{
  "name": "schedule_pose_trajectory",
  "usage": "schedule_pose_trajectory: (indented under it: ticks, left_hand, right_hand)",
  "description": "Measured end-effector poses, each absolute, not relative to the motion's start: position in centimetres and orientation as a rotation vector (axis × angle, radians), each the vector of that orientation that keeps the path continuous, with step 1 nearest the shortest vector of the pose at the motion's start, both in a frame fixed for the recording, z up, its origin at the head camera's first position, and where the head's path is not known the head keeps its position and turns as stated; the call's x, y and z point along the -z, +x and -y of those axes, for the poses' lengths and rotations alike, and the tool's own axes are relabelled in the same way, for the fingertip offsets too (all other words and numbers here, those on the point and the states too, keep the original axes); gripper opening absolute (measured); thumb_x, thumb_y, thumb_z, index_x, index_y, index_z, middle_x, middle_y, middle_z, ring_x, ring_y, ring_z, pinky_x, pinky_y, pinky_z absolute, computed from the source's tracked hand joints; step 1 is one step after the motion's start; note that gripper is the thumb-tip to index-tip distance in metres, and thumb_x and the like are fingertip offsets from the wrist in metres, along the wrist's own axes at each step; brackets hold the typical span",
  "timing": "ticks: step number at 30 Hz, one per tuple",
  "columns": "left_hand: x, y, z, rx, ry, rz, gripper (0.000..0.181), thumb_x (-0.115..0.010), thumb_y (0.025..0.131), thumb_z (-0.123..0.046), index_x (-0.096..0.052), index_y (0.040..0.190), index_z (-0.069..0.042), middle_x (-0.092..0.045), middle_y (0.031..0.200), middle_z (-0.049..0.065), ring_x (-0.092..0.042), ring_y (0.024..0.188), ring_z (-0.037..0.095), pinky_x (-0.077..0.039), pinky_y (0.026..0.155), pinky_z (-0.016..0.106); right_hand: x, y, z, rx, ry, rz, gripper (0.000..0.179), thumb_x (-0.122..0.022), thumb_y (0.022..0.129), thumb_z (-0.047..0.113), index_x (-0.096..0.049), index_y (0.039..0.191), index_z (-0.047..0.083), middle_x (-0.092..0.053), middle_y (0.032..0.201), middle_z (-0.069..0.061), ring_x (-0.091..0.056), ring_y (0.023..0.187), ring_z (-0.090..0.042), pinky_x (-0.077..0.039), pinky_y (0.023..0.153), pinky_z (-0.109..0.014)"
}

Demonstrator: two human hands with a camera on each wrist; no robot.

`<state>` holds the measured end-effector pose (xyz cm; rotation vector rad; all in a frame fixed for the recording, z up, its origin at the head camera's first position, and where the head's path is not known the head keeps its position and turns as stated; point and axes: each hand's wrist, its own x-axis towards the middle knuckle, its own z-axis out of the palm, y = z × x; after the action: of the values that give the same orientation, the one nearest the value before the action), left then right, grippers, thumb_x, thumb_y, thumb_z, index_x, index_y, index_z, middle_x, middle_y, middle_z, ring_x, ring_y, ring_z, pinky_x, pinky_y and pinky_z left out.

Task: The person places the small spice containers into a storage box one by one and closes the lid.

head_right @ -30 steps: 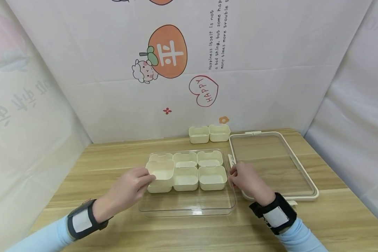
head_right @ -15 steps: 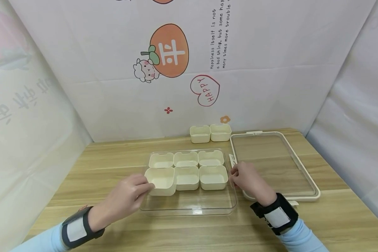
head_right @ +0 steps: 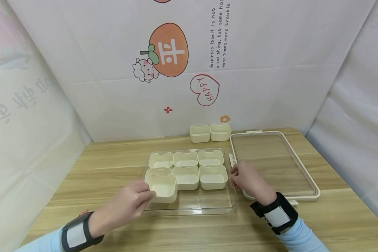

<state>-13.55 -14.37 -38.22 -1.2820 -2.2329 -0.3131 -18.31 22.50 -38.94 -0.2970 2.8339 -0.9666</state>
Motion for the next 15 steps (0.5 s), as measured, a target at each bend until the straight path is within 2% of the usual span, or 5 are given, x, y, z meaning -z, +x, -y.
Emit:
schedule_pose_trajectory:
  ticks: [15]
  left_hand:
    - [39.6, -13.1, 14.4, 0.246, -1.29, 2.298, 0.017, -0.065, 0.064, 0.003, -0.062, 0.065, -0.014, -0.044, 0.062, -0.009, -0.04, 0.06, 0.005, -0.038, 0.057, 0.018]
  right_hand:
    - [38.9, -18.4, -22.4, 0.992, -0.287, -2.819, 0.026, -0.059, 0.082, 0.002, -0.061, 0.1, -0.016, -0.07, 0.079, -0.018, -0.068, 0.06, -0.023, -0.052, 0.054, -0.027]
